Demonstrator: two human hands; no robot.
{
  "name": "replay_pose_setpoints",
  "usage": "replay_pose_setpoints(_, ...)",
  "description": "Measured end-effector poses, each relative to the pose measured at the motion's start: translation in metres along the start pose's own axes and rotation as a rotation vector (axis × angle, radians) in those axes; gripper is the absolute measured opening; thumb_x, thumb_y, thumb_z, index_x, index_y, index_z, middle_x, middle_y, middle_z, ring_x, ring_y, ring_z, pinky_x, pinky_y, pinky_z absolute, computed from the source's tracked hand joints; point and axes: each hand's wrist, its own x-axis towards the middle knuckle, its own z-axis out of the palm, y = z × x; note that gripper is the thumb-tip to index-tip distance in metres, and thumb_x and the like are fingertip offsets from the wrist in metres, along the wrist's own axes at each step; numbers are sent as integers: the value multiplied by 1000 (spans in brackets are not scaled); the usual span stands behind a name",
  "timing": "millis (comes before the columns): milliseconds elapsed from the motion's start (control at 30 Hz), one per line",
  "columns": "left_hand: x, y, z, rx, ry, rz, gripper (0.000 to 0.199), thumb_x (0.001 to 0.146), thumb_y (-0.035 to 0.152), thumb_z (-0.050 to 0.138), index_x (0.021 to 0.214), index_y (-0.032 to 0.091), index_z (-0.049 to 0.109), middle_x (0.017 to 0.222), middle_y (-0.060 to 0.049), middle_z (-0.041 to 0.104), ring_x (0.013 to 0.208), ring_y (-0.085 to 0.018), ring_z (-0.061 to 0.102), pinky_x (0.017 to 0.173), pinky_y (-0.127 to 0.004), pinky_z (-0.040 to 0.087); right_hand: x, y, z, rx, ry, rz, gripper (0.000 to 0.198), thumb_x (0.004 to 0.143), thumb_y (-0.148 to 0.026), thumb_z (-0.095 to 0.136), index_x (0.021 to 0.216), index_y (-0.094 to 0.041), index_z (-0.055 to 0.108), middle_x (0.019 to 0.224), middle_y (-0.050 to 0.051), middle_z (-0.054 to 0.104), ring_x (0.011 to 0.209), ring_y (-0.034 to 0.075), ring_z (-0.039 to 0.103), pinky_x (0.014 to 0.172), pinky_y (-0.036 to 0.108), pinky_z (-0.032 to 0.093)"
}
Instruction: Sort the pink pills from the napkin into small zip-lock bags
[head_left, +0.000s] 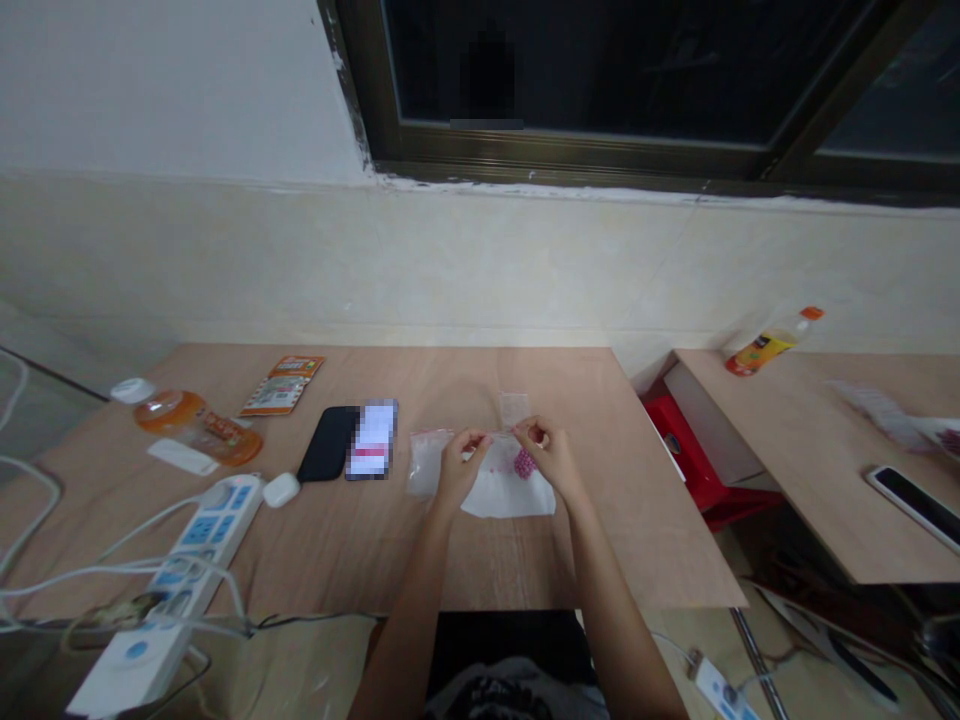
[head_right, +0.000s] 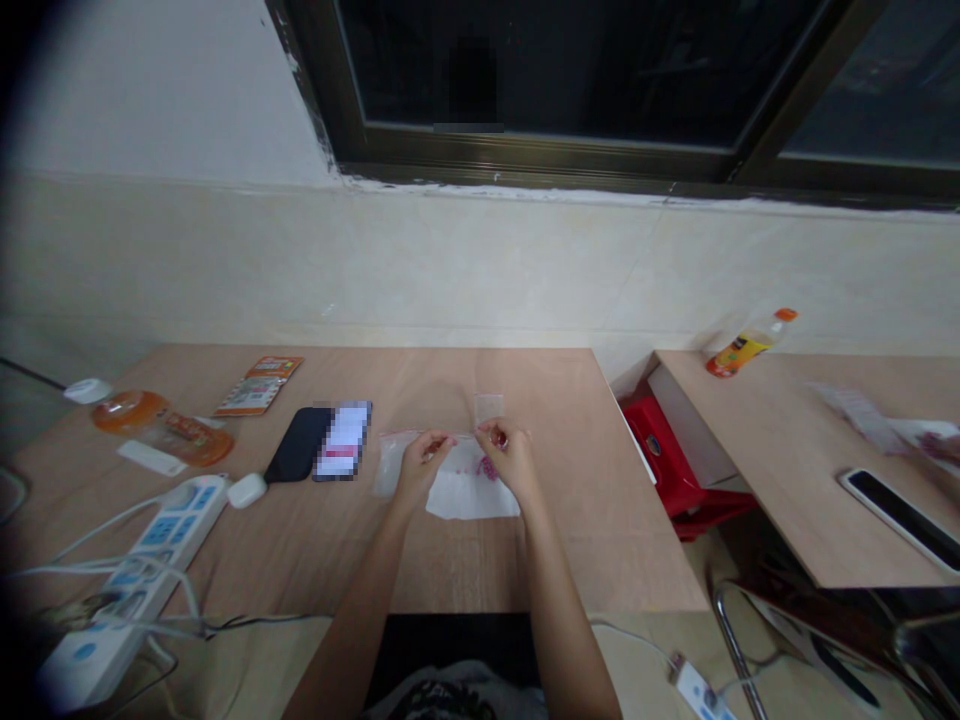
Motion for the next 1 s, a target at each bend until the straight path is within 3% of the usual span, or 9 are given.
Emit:
replay_pose_setpoints(167, 1, 0, 0, -27, 12, 1, 17, 80, 34, 64, 82, 19, 71, 81, -5, 72, 79, -17, 65, 72, -27, 46, 0, -5, 5, -47, -73, -8, 30, 85, -44, 56, 81, -18, 70, 64, 3, 60, 62, 16, 53, 60, 25, 39)
replay_pose_setpoints(433, 1, -2, 0, -103, 57, -54, 17, 78, 34, 66, 80, 17, 71, 79, -6, 72, 77, -17, 65, 72, -26, 47, -17, 23, -10, -18, 18, 89, 35, 84, -47, 54, 82, -15, 69, 60, 1, 56, 58, 14, 49, 56, 24, 36)
replay_pose_setpoints(700, 3, -6, -3, -150, 116, -84, 20, 78, 35, 65, 82, 16, 70, 80, -6, 71, 77, -17, 65, 70, -25, 47, -55, 71, -17, -344, -59, 240, 24, 80, -39, 58, 81, -18, 71, 59, -1, 56, 56, 14, 52, 56, 24, 33)
replay_pose_setpoints(1000, 2, -4, -4, -165, 130, -99, 22, 77, 38, 67, 81, 16, 69, 81, -5, 71, 77, -17, 65, 71, -25, 47, -60, 80, -8, -457, -88, 232, 24, 83, -41, 56, 83, -22, 71, 62, -2, 60, 60, 15, 54, 61, 25, 32)
